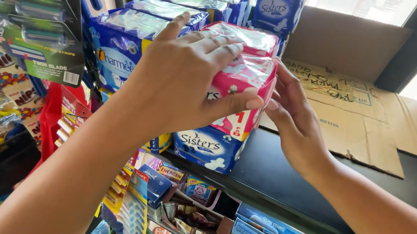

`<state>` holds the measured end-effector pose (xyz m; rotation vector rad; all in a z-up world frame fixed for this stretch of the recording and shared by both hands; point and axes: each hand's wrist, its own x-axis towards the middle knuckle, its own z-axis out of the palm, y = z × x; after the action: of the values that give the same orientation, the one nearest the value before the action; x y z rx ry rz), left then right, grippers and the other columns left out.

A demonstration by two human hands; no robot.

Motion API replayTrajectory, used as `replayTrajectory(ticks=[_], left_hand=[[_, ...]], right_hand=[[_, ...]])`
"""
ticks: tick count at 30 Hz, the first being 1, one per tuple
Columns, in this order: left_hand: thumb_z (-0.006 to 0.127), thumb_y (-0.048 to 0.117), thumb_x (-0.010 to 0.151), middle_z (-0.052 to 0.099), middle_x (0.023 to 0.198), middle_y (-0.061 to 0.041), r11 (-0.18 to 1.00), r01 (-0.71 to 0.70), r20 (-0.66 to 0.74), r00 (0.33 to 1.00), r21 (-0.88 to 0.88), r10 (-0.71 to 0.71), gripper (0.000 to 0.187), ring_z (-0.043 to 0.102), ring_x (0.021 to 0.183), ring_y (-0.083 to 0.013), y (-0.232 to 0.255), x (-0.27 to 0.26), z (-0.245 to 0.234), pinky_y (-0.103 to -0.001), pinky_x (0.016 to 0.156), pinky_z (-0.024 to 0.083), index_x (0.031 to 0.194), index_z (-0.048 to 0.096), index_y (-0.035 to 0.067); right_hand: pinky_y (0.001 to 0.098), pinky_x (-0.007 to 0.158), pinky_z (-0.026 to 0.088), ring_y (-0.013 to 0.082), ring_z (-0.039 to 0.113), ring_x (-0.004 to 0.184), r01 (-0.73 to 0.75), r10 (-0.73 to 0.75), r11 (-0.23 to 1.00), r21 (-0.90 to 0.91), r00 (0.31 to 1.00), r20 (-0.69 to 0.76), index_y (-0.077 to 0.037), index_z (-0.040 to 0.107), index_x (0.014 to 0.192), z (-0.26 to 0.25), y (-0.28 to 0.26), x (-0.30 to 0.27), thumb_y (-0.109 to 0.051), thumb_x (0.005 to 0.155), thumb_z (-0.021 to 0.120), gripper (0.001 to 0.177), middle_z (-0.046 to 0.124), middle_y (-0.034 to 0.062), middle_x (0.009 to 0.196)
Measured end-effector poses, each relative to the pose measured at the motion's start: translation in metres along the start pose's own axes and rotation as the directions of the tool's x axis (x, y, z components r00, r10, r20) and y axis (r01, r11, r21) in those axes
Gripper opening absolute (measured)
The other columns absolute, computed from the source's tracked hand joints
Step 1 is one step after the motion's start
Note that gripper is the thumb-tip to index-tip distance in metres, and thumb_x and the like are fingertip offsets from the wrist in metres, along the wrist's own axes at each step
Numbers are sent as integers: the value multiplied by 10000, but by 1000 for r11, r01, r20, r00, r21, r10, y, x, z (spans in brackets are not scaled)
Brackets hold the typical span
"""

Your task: The person takes various packages of sanitary pads from a cardboard box on the floor and places them onto a store shelf. They handle multiple brands and colors, including blue, pink, and purple packages, arranging them in neat rows on the shelf.

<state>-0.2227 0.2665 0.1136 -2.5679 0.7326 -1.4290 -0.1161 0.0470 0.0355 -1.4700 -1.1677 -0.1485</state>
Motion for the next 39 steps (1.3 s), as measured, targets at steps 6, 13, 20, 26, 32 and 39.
replayTrajectory(ticks=[6, 13, 20, 26, 32, 39], left_hand=[[531, 710, 994, 715, 1234, -238, 1000, -5, -17, 1000, -20, 4, 812, 659, 1203, -403, 1, 0, 1, -616, 1151, 314, 1203, 721, -51], [561, 669, 971, 723, 1190, -219, 1000, 5, 5, 1000, -9, -5, 735, 662, 1168, -394, 5, 2, 3, -622, 1137, 305, 1187, 721, -15], [681, 464, 994, 604, 1431, -181, 993, -74, -173, 983, -89, 58, 600, 547, 1347, -388, 38, -10, -1, -580, 1193, 332, 1370, 610, 1], [733, 279, 996, 568, 1475, -137, 979, -122, -252, 965, -164, 78, 474, 535, 1395, -343, 75, -22, -2, -548, 1210, 375, 1377, 599, 32], [748, 183, 979, 581, 1440, -103, 940, -199, -309, 945, -277, 108, 375, 564, 1374, -326, 99, -22, 14, -531, 1198, 418, 1315, 647, 50], [742, 144, 948, 597, 1424, -93, 837, -234, -327, 943, -494, 70, 369, 591, 1341, -313, 126, -25, 34, -496, 1156, 457, 1296, 649, 64]], right_hand=[[393, 1210, 349, 231, 404, 1489, -77, 76, 995, 60, 997, 15, -54, 203, 1649, -2, 0, 0, -373, 1044, 504, 747, 379, 148, 1637], [386, 1230, 317, 244, 413, 1511, -89, 91, 995, -34, 994, 65, -51, 259, 1649, -12, -8, 2, -390, 1052, 502, 729, 445, 176, 1626], [400, 1212, 370, 241, 384, 1539, -16, 17, 942, -334, 1000, 0, -88, 288, 1618, -20, -47, -19, -177, 1020, 636, 698, 384, 115, 1661], [383, 1188, 449, 235, 480, 1481, 108, -136, 852, -512, 991, -17, -65, 429, 1555, -12, -75, -58, -163, 1020, 673, 597, 475, 123, 1597], [374, 1162, 453, 246, 559, 1392, 70, -192, 760, -646, 974, -120, -40, 490, 1489, -9, -87, -84, -80, 939, 709, 593, 561, 133, 1495], [379, 1158, 472, 263, 621, 1355, -59, -208, 676, -734, 941, -267, -35, 569, 1409, -3, -111, -113, -55, 912, 696, 513, 624, 128, 1426]])
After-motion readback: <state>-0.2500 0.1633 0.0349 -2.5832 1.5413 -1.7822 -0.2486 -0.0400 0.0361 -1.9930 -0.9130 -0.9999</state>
